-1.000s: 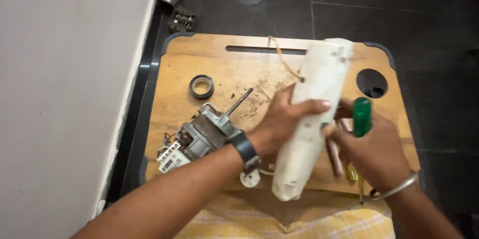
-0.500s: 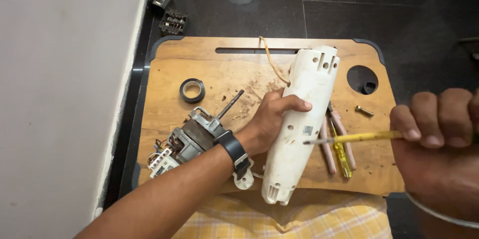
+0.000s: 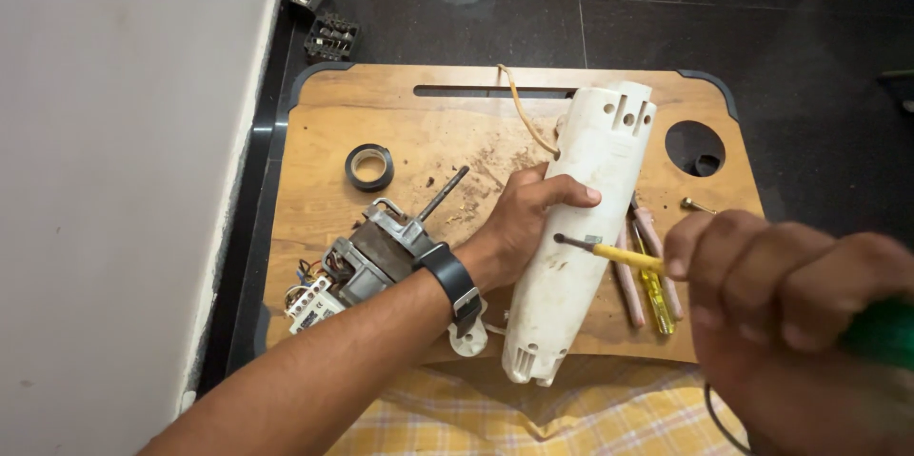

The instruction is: Dismantle the motor housing of a wall fan and inspect the internal motor.

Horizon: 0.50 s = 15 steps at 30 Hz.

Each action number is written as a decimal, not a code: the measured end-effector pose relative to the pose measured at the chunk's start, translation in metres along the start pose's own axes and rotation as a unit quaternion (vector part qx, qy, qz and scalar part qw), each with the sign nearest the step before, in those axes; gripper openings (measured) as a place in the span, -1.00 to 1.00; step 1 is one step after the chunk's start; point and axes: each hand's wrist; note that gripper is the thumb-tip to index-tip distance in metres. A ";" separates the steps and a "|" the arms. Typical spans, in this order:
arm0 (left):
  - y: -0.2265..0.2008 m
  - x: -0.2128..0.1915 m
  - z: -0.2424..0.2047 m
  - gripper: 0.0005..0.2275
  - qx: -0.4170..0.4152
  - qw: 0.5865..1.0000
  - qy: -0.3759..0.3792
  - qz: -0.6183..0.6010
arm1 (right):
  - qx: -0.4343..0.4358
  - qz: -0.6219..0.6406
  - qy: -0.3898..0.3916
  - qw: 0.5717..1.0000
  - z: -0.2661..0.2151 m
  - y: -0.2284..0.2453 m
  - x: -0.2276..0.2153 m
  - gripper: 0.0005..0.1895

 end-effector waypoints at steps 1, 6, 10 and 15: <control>0.002 -0.001 0.001 -0.52 0.000 1.000 -0.001 0.000 | 0.001 0.000 0.000 1.000 0.002 0.005 0.006 -0.58; 0.002 -0.001 0.000 -0.51 0.011 1.000 0.011 0.008 | 0.003 0.002 0.126 0.992 0.007 0.018 0.022 -0.50; 0.006 -0.002 0.001 -0.50 0.024 0.999 0.024 -0.008 | 0.010 -0.069 0.137 0.988 0.011 0.021 0.036 -0.62; 0.003 0.002 -0.003 -0.52 0.025 1.000 0.010 0.001 | -0.067 -0.153 0.159 0.973 0.020 0.025 0.062 -0.72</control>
Point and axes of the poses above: each hand's wrist, its own z-axis towards the middle knuckle, its own x-axis out of the palm, y = z × x, and after that the axes turned 2 degrees about -y, right-handed
